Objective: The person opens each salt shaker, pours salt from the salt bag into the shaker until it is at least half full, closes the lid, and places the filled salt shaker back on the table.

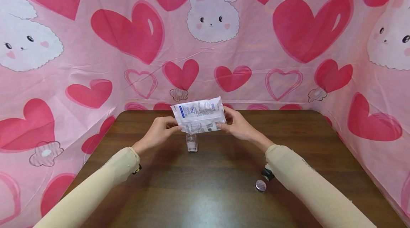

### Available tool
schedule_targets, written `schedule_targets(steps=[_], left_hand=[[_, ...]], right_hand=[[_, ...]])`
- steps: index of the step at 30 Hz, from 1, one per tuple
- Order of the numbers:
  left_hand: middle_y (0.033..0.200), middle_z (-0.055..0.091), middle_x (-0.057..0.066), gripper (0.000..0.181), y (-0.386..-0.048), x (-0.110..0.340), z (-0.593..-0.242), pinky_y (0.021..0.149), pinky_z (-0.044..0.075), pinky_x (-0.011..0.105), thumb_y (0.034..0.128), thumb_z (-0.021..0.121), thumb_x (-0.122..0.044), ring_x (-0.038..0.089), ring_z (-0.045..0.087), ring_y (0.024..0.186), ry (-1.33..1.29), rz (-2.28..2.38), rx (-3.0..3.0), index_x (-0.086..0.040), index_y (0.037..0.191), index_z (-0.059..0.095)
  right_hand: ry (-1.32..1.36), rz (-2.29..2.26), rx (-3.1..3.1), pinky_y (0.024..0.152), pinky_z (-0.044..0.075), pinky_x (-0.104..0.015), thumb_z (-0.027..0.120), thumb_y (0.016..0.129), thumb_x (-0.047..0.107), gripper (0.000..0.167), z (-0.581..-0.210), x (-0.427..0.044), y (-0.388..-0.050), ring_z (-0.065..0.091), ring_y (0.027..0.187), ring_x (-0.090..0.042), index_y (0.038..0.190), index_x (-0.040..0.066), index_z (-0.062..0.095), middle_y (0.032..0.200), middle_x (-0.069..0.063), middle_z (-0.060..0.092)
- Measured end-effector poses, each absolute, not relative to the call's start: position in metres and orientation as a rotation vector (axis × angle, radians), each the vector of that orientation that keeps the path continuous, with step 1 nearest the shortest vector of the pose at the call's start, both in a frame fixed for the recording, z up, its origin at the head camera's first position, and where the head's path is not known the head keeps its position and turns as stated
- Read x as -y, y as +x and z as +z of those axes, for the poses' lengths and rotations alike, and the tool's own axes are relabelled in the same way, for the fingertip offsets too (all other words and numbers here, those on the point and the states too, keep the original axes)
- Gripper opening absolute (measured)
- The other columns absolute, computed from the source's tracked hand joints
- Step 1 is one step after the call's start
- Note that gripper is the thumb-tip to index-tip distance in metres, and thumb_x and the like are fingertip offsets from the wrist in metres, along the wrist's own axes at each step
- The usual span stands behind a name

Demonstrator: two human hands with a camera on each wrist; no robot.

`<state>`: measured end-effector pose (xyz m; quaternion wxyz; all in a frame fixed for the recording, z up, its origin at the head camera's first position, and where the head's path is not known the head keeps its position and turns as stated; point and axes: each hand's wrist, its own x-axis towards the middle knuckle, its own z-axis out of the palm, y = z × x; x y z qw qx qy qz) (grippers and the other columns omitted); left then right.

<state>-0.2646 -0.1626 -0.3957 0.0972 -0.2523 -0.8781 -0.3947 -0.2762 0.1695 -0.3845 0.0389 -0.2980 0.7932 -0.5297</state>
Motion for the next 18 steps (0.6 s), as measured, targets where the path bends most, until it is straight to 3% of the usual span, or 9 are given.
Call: schedule_targets(steps=[10, 18], left_hand=[[0.089, 0.074, 0.001, 0.005, -0.2646, 0.1632, -0.3958, 0.069, 0.051, 0.032, 0.0933, 0.081, -0.008, 0.020, 0.060, 0.075, -0.734, -1.162, 2.604, -0.004, 0.097, 0.081], [0.091, 0.074, 0.002, 0.004, -0.2639, 0.1634, -0.3953, 0.070, 0.052, 0.033, 0.0931, 0.081, -0.007, 0.020, 0.061, 0.075, -0.736, -1.169, 2.602, -0.005, 0.097, 0.082]], right_hand=[[-0.907, -1.630, -2.430, 0.071, 0.061, -0.040, 0.075, 0.095, -0.002, 0.063, -0.3848, -0.1687, -0.2761, 0.067, 0.103, -0.038, 0.152, 0.002, 0.048, 0.126, -0.024, 0.067], [-0.904, -1.627, -2.439, 0.071, 0.062, -0.041, 0.075, 0.095, -0.001, 0.063, -0.3843, -0.1682, -0.2754, 0.066, 0.103, -0.038, 0.152, 0.002, 0.048, 0.125, -0.024, 0.067]])
